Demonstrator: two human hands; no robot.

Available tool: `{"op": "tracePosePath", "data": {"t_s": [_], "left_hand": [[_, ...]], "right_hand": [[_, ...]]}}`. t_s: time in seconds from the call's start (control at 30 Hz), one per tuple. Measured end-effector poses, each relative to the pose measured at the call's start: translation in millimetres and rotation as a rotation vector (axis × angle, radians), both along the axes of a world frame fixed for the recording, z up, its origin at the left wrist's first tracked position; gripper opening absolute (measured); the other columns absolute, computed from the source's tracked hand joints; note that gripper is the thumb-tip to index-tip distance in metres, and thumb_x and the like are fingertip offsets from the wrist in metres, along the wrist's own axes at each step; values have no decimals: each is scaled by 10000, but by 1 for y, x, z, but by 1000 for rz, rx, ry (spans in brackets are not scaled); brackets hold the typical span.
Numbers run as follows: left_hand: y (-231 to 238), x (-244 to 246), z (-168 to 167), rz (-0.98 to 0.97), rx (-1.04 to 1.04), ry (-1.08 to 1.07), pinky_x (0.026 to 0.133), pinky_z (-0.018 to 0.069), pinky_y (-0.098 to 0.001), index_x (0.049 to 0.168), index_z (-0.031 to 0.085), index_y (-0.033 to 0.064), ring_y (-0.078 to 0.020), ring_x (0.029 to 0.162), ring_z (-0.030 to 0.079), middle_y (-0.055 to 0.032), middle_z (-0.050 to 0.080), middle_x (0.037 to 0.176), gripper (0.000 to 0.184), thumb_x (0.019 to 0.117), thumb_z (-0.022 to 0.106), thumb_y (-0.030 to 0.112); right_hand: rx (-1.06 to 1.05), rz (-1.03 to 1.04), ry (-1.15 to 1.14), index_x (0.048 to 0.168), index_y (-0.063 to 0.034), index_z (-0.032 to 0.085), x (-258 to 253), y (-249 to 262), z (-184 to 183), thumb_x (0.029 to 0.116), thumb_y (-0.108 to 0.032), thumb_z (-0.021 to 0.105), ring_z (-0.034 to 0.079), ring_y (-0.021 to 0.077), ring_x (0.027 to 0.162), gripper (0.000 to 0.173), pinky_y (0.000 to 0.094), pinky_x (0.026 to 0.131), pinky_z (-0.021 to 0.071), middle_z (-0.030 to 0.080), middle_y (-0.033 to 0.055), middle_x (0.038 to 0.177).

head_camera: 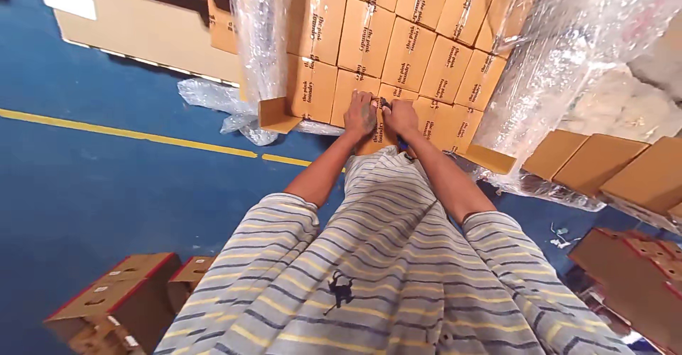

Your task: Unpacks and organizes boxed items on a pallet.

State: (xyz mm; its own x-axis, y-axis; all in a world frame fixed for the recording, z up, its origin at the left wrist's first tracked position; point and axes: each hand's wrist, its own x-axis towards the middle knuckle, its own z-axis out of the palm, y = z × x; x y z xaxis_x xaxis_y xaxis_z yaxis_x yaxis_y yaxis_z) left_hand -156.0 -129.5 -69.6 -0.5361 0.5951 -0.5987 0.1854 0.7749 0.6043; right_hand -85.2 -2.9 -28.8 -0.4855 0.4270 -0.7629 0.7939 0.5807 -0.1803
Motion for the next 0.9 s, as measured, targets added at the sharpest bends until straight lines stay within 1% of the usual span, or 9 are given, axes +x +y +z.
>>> {"op": "tracePosePath", "data": {"t_s": [0.23,0.33,0.47,0.53,0.63,0.73,0.8,0.87,0.9], "left_hand": [[-1,-2,4,61,-42,-15,1015,461,-645,1388,587,123,-379,1420,450,-147,548,1469,474,1102,295,364],[-3,0,9,103,-43,-32,996,472,-647,1374,595,120,-372,1388,484,-155,557,1451,480,1096,316,395],[1,0,12,213,-113,-55,953,490,-628,1308,615,106,-364,1286,558,-172,597,1344,544,1038,448,548],[1,1,10,265,-147,-41,980,486,-626,1312,607,90,-375,1309,541,-181,601,1344,644,947,583,621],[-7,-7,2,416,-191,-51,999,504,-611,1319,600,77,-375,1283,571,-190,599,1357,673,862,742,549],[-24,-23,-10,651,-108,-134,958,521,-613,1202,653,52,-371,1153,642,-198,673,1211,554,841,793,448],[-29,-22,-16,790,-46,-155,917,539,-583,1142,656,26,-350,1065,666,-198,690,1112,487,855,798,393],[-23,-21,-16,893,4,-144,883,542,-542,1095,643,18,-315,1005,664,-187,679,1057,400,906,752,353],[-20,-19,-15,935,31,-152,871,547,-517,1095,640,18,-296,984,662,-177,674,1043,365,941,719,339]], "right_hand": [[60,103,23,1154,-66,668,-6,-14,-2,1066,-363,461,704,378,1047,373,589,818,554,723,184,1057],[71,115,13,1158,-67,673,-14,-19,-1,1066,-346,452,702,367,1067,368,576,834,555,723,177,1084],[1,286,-26,1134,-26,683,10,-25,6,1067,-330,470,689,422,1064,377,622,822,536,711,228,1086],[-85,440,-74,1053,-20,688,35,-25,14,1041,-320,518,684,434,1029,345,639,787,526,701,232,1039],[-224,543,-163,993,-52,710,74,-16,17,1008,-375,587,676,435,1004,346,671,771,510,701,220,1001],[-271,232,-27,1078,-38,686,102,-4,0,1057,-383,505,674,430,1014,390,670,827,513,694,228,1028],[-329,-68,63,1132,-8,674,116,-2,-12,1088,-357,456,689,370,944,414,608,851,534,699,206,999],[-352,-338,91,1146,-25,640,122,-3,-24,1107,-378,409,694,254,744,423,482,732,583,699,125,875],[-361,-446,97,1182,-28,626,124,-4,-27,1112,-379,397,691,229,715,425,451,713,592,698,109,868]]}}
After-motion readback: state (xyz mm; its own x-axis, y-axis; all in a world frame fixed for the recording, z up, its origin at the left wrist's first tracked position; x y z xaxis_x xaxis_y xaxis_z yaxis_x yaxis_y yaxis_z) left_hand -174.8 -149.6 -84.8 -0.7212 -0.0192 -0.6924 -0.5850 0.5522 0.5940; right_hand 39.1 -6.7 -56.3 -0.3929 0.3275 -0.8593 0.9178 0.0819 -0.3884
